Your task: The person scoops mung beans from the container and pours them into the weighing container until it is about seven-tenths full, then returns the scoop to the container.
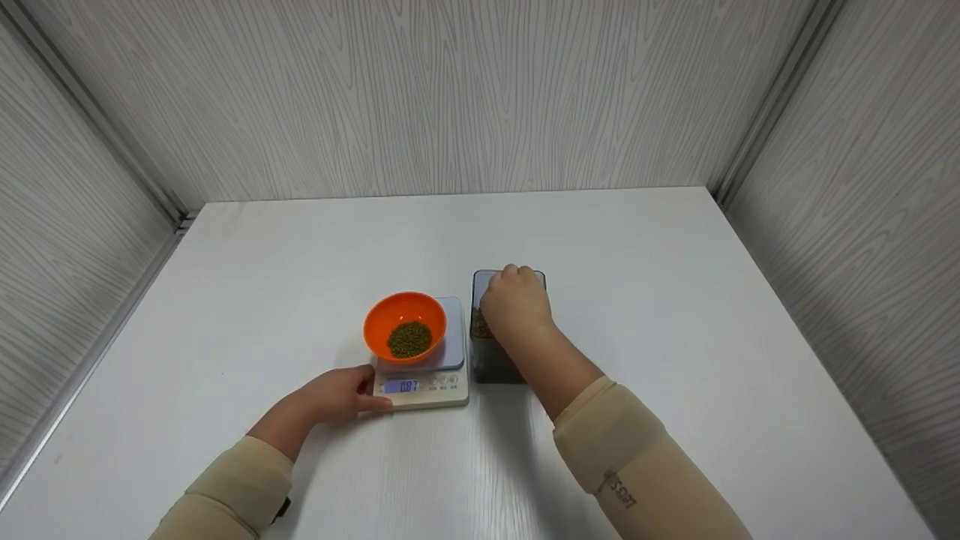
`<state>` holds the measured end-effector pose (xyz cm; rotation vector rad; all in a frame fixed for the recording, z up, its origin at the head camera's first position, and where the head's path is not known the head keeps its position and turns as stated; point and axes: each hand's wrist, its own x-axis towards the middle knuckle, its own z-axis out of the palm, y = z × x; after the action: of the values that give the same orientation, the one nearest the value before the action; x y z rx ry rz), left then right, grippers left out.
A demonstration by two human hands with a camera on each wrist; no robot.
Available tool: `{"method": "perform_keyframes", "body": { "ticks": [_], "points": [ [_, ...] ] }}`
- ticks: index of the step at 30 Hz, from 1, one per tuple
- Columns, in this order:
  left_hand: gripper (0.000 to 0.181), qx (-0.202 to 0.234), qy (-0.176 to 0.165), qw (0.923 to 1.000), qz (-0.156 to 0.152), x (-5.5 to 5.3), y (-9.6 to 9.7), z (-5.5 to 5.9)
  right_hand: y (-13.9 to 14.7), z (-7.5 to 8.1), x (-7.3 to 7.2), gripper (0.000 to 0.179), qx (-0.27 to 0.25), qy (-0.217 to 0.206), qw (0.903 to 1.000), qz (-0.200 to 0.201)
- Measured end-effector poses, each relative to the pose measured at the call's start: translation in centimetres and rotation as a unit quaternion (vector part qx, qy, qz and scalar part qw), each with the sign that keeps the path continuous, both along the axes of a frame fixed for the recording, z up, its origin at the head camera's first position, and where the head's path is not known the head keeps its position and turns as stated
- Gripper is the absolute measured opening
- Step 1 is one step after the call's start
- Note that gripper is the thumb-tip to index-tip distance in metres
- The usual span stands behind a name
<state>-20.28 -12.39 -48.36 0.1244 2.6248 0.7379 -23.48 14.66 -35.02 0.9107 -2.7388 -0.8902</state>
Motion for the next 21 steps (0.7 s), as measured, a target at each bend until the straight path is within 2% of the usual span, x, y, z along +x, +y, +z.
{"method": "perform_keyframes", "body": {
  "ticks": [3,9,16,21],
  "points": [
    [0.046,0.0,0.003,1.0,0.0,0.0,0.0,-0.1,0.0,0.0,0.0,0.015,0.003,-0.024,0.9997,0.003],
    [0.047,0.004,-0.001,1.0,0.002,0.0,0.1,0.0,0.3,0.2,-0.2,0.043,-0.013,-0.074,0.9972,-0.007],
    [0.05,0.004,0.001,1.0,0.0,0.1,0.0,0.0,1.0,0.3,-0.5,0.03,-0.066,-0.123,0.99,-0.02],
    [0.049,0.008,0.004,1.0,-0.002,0.0,0.0,-0.1,1.4,0.5,-0.7,0.031,-0.104,-0.153,0.9821,-0.035]
  ]
}}
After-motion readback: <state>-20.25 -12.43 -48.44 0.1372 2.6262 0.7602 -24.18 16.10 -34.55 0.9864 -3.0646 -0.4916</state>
